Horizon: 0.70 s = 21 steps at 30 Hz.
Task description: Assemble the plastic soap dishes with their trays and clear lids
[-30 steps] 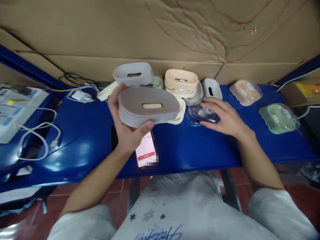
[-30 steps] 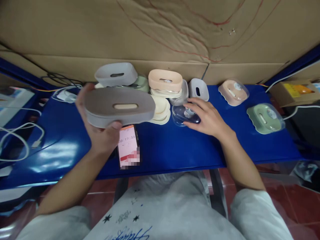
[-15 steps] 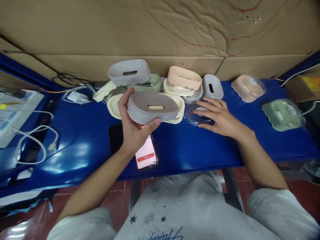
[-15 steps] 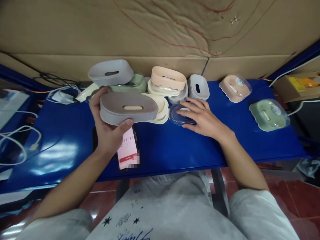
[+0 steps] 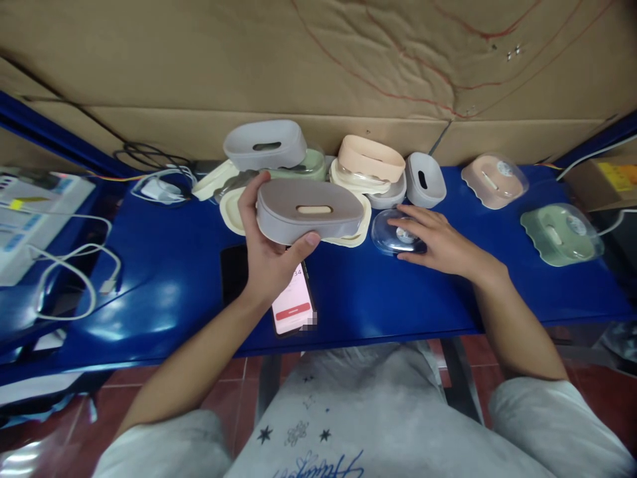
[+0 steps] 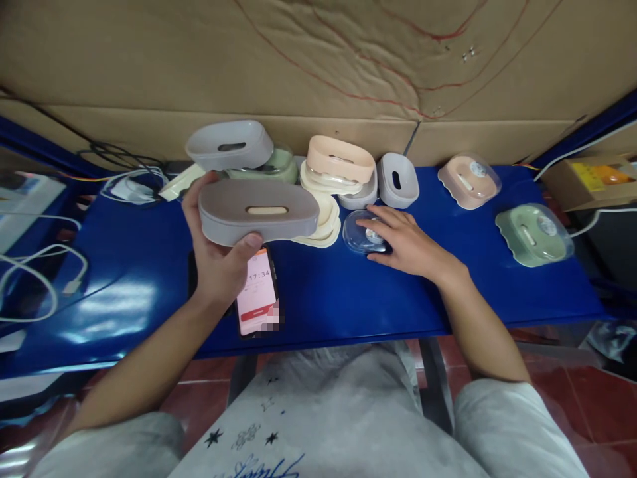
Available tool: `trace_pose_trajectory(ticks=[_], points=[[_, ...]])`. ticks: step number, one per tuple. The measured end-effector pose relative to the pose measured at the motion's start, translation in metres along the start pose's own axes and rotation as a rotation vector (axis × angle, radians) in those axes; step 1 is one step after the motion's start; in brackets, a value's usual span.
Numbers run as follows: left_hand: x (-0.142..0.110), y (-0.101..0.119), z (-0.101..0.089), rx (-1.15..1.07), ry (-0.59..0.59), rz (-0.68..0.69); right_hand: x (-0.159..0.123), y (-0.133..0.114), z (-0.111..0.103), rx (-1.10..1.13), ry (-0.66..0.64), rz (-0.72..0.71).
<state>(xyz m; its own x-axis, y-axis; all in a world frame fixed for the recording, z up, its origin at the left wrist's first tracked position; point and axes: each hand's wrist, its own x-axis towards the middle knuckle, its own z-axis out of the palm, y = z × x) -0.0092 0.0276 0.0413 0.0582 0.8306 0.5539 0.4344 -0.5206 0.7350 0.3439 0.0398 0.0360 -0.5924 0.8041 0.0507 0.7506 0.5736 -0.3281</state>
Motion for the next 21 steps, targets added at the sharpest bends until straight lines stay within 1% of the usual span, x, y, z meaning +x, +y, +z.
trace_pose_trajectory(ticks=[2, 3, 5, 7, 9, 10, 13, 16, 18, 19, 21], points=[[0.000, -0.001, -0.001, -0.008, 0.000, 0.005, -0.003, -0.002, -0.009, 0.051, 0.014, 0.005], [0.000, -0.001, -0.001, -0.011, 0.008, 0.012, -0.004, -0.004, -0.014, 0.084, 0.041, 0.008], [0.001, -0.003, -0.001, -0.001, 0.031, 0.015, -0.003, -0.006, -0.028, 0.148, 0.148, 0.013], [0.001, -0.005, -0.001, 0.027, 0.042, 0.007, 0.007, -0.006, -0.041, 0.167, 0.279, 0.006], [0.002, -0.008, -0.001, 0.052, 0.034, 0.011, 0.028, -0.004, -0.052, 0.145, 0.354, -0.034], [0.002, -0.009, -0.001, 0.060, 0.030, 0.017, 0.042, -0.003, -0.057, 0.132, 0.365, -0.063], [0.002, -0.011, -0.001, 0.064, 0.030, 0.029, 0.094, 0.000, -0.065, 0.132, 0.307, -0.143], [0.003, -0.013, -0.001, 0.046, 0.042, 0.022, 0.141, 0.001, -0.064, 0.115, 0.200, -0.130], [0.004, -0.013, -0.002, 0.018, 0.038, 0.005, 0.161, -0.001, -0.062, 0.086, 0.175, -0.084], [0.004, -0.013, -0.002, 0.000, 0.035, -0.006, 0.166, -0.003, -0.062, 0.079, 0.189, -0.067], [0.003, -0.012, -0.003, -0.026, 0.025, -0.030, 0.167, -0.013, -0.064, 0.092, 0.258, -0.060]])
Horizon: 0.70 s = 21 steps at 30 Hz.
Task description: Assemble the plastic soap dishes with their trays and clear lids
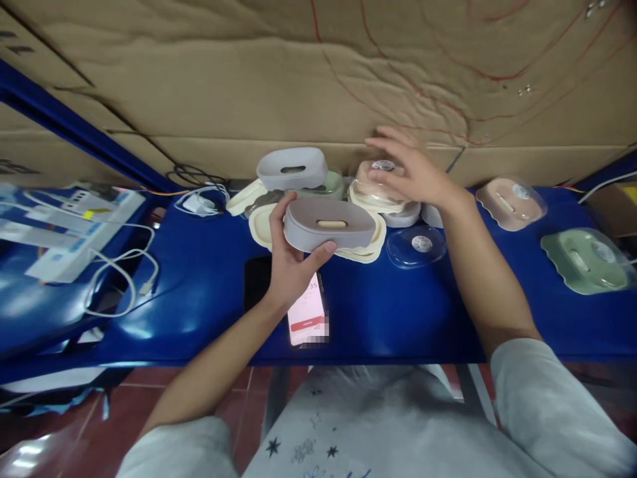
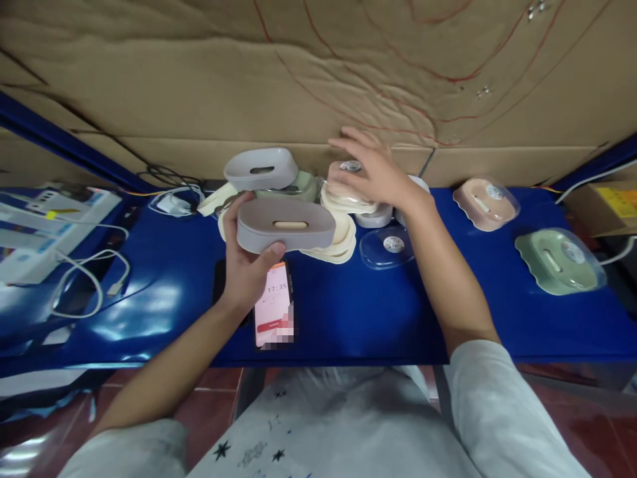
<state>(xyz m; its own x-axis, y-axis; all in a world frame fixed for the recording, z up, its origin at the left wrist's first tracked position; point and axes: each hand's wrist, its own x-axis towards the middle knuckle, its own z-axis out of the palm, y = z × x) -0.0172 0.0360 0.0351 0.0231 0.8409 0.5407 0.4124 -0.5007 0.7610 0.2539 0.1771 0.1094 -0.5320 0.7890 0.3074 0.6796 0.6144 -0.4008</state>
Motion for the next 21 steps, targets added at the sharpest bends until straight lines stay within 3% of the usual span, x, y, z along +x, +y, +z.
trace_pose_trajectory(ticks=[3, 7, 10, 16, 21], points=[[-0.003, 0.000, 0.001, -0.003, -0.027, -0.042, -0.009, -0.027, -0.007, 0.109, 0.004, -0.082], [-0.006, -0.007, 0.005, -0.114, -0.049, -0.103, -0.022, -0.066, -0.010, 0.261, -0.273, -0.270], [-0.004, -0.013, 0.008, -0.283, -0.046, -0.175, -0.025, -0.081, -0.002, 0.247, -0.370, -0.332], [0.003, -0.012, 0.009, -0.686, 0.000, -0.383, -0.025, -0.082, 0.006, 0.221, -0.296, -0.357], [0.003, -0.007, 0.007, -0.756, -0.022, -0.417, -0.026, -0.087, 0.000, 0.111, -0.192, -0.262]])
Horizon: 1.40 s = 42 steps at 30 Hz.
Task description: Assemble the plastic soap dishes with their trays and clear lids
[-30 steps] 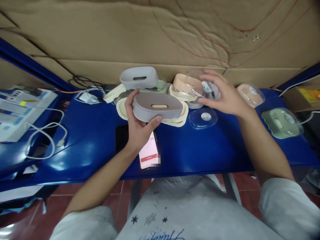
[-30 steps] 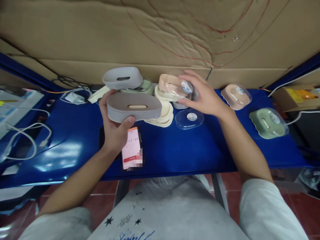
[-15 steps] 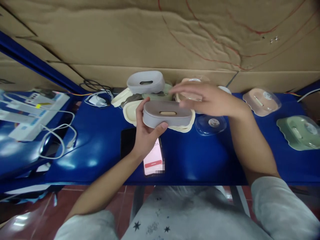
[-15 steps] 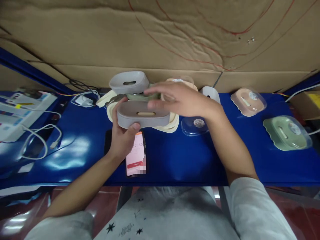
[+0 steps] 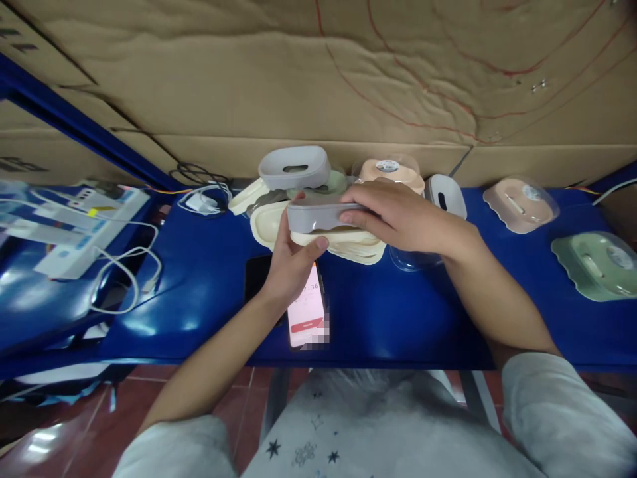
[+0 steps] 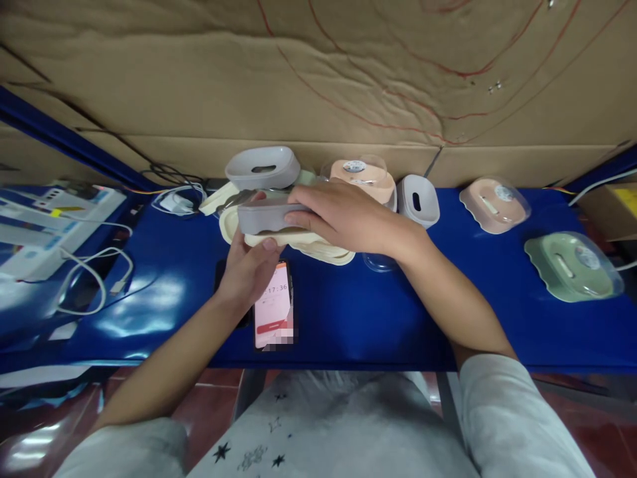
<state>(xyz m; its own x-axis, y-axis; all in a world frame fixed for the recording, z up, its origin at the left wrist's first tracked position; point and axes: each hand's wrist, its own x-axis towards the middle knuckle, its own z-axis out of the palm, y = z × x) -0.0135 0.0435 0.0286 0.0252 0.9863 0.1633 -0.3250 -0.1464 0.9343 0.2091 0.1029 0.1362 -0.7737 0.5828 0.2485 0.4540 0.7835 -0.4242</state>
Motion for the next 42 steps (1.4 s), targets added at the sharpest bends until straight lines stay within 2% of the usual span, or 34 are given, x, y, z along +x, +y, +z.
trace_pose_trajectory(ticks=[5, 9, 12, 14, 19, 23, 26, 29, 32, 35, 37, 42], points=[[0.000, -0.003, -0.004, 0.061, -0.010, 0.024, -0.003, 0.006, -0.014, -0.093, 0.128, 0.051], [0.005, -0.008, -0.009, 0.180, -0.025, 0.048, -0.005, 0.042, -0.013, -0.293, 0.259, 0.157], [0.009, -0.011, -0.012, 0.368, -0.094, 0.173, -0.002, 0.069, -0.003, -0.398, 0.263, 0.188], [0.010, -0.011, -0.013, 0.470, -0.118, 0.250, 0.001, 0.076, 0.003, -0.396, 0.246, 0.194], [0.006, -0.006, -0.015, 0.747, -0.146, 0.306, -0.001, 0.056, 0.001, -0.355, 0.253, 0.199], [0.001, -0.003, -0.014, 0.974, -0.108, 0.276, -0.005, 0.037, -0.008, -0.287, 0.226, 0.162], [0.001, -0.003, -0.016, 1.052, -0.119, 0.217, -0.009, 0.034, -0.016, -0.272, 0.235, 0.154], [0.003, -0.004, -0.018, 1.071, -0.153, 0.216, -0.020, 0.039, -0.032, -0.271, 0.284, 0.130], [0.004, -0.004, -0.018, 1.076, -0.174, 0.231, -0.045, 0.055, -0.049, -0.294, 0.393, 0.172], [0.001, -0.003, -0.014, 1.117, -0.155, 0.229, -0.090, 0.082, -0.052, -0.356, 0.457, 0.330], [-0.002, -0.002, -0.011, 1.145, -0.142, 0.248, -0.126, 0.103, -0.042, -0.366, 0.401, 0.436], [-0.008, 0.001, -0.006, 1.159, -0.150, 0.348, -0.203, 0.140, -0.007, -0.344, 0.434, 0.592]])
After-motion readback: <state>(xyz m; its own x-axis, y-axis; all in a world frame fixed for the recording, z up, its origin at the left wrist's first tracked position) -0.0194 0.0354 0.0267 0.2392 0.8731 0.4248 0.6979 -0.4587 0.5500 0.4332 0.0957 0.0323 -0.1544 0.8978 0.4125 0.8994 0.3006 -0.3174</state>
